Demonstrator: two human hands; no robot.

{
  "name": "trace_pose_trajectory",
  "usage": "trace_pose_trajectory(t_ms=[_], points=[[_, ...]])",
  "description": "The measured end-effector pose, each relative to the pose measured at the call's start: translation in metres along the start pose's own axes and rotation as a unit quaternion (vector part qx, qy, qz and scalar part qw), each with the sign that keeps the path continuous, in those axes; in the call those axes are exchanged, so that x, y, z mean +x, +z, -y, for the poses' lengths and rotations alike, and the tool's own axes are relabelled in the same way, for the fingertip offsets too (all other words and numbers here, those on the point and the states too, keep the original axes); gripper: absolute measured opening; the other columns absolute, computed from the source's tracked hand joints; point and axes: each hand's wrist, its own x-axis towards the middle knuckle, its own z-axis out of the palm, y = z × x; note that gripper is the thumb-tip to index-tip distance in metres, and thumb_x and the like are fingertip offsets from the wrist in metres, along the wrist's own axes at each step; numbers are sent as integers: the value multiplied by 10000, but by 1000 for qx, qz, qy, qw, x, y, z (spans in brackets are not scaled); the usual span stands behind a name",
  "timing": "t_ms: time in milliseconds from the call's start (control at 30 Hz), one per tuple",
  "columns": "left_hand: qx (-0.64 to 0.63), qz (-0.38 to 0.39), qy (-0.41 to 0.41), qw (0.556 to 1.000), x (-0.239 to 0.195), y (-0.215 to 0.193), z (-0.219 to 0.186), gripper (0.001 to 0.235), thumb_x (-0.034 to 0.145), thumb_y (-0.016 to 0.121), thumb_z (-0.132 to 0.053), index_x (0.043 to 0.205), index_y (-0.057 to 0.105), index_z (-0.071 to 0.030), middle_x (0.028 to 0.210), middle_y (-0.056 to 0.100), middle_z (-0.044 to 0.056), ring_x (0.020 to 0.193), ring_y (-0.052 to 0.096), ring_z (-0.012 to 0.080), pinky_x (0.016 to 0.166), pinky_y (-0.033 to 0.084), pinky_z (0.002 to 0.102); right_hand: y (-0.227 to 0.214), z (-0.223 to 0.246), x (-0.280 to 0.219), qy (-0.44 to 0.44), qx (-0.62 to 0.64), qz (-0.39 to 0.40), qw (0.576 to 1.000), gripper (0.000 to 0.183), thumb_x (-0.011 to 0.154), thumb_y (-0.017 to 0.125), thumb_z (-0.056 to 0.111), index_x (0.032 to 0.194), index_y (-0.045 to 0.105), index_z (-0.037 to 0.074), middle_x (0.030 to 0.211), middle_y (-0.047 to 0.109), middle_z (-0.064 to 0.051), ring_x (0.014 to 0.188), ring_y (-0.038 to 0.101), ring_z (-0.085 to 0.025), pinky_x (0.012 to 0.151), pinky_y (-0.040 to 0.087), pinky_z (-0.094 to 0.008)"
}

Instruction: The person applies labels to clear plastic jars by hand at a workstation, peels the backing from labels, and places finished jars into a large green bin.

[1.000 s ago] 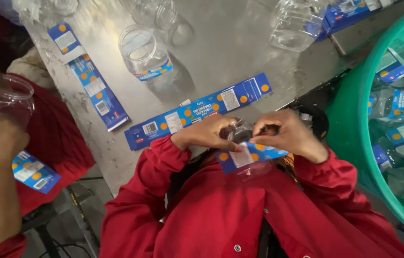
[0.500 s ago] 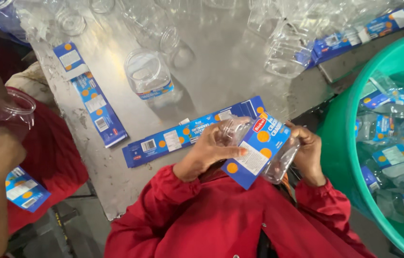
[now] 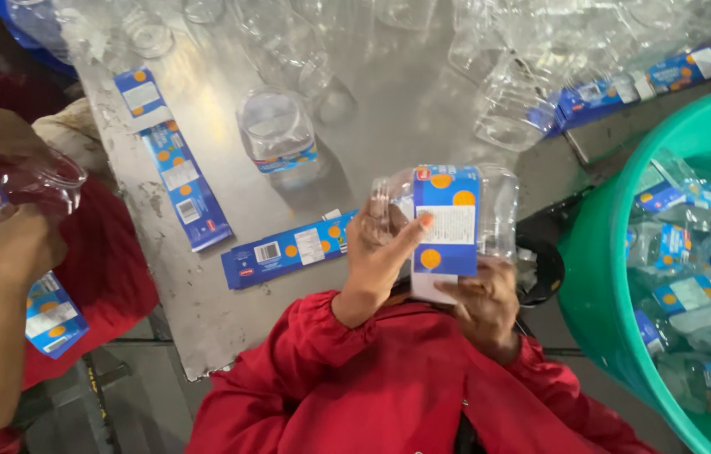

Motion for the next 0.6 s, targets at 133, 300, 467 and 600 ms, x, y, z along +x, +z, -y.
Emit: trace_pose_trajectory(t_ms=[133, 300, 467, 600], points=[[4, 13, -27, 1000, -6, -2, 5, 279, 977, 808, -1, 1187, 637, 65, 900, 588, -11, 781, 516, 62, 662, 439, 242, -23, 2, 40, -209, -84, -148, 963, 397, 734, 949, 288, 1102, 803, 317, 1193, 549, 65, 1207, 481, -233, 1162, 351, -472], [-20, 131, -82, 988, -18, -10, -12, 624, 862, 800, 8, 1408, 496, 13, 1232, 658, 69, 1101, 651, 134, 951, 573, 309, -45, -6, 57, -165, 21, 21, 986, 314, 650, 926, 197, 948, 829, 184, 1086, 740, 16, 1161, 612, -303, 1139, 394, -557], [-50, 187, -113, 975, -32, -15, -14, 688, 897, 789, 47, 1489, 440, 50, 1322, 629, 88, 1175, 642, 147, 1010, 570, 329, -36, -2, 54, -166, 72, -37, 983, 293, 666, 923, 236, 935, 820, 183, 1010, 718, 47, 1109, 608, -207, 1131, 414, -553], [-8, 210, -95, 973, -35, -15, -12, 873, 879, 770, 41, 1610, 296, -12, 1294, 614, 66, 1055, 609, 112, 867, 558, 301, -41, 2, 56, -172, 73, -34, 982, 313, 642, 915, 268, 927, 819, 185, 973, 678, 91, 1084, 582, -207, 1149, 400, -580]])
